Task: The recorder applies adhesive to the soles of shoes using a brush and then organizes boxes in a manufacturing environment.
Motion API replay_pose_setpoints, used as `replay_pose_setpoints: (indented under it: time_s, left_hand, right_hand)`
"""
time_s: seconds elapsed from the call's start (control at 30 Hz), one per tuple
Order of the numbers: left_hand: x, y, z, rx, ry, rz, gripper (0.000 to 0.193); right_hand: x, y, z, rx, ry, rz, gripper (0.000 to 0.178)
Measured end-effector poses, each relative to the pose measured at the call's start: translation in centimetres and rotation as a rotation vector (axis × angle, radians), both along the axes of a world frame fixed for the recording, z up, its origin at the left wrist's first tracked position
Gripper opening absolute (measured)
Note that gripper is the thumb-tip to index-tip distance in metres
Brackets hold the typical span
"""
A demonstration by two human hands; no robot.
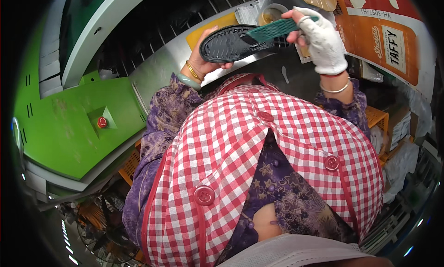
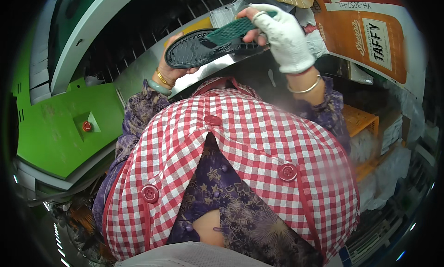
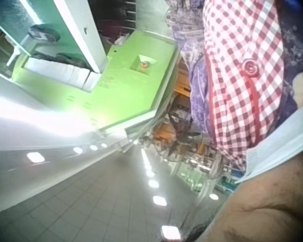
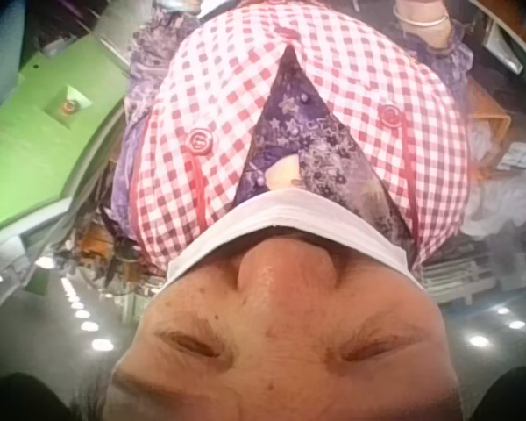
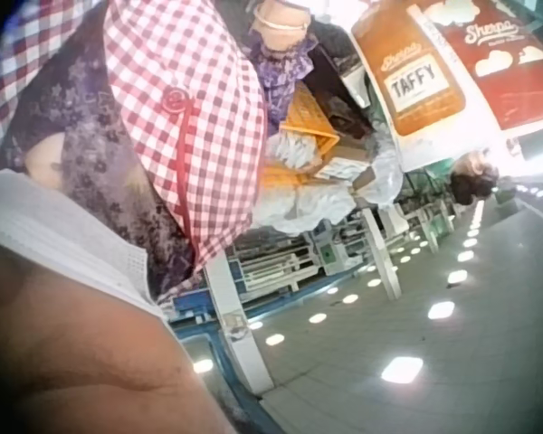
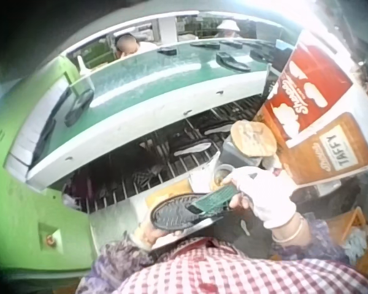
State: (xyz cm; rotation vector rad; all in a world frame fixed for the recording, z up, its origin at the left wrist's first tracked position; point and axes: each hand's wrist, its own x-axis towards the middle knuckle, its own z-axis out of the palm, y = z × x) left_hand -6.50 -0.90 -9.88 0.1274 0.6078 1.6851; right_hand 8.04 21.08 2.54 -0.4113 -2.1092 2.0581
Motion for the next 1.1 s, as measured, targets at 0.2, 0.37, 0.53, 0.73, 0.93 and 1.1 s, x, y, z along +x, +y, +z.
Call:
replay_pose_setpoints:
  time_s: [0.2,0.37,0.53,0.73,0.93,1.1]
  left_hand:
    - [1.5,1.9,1.2,-0.021,-0.012,0.086,0.058]
    - [1.7,2.0,1.8,-0.029,0.005,0.132,0.058]
    - [1.8,2.2,1.2,-0.108,0.008,0.196,0.059]
    - [1.7,1.2,1.2,-0.107,0.032,0.210,0.056]
    - [1.6,-2.1,6.3,0.070,0.179,0.210,0.052]
    - [0.6,-2.5,11.6,0.287,0.328,0.286,0.050]
  right_hand:
    - [-1.0,-4.0,-3.2,-0.172,0.027,-0.027,0.026]
    - [-0.8,-1.9,-3.2,0.026,-0.031,-0.240,0.024]
    - [0.4,-2.4,-3.1,0.212,0.024,-0.297,0.023]
    - [0.5,-6.2,-2.4,0.112,0.216,-0.208,0.019]
    - [1.0,-3.7,0.3,0.213,0.683,-0.590,0.028]
    - [2.4,-3.4,-0.1,0.344,0.751,-0.724,0.035]
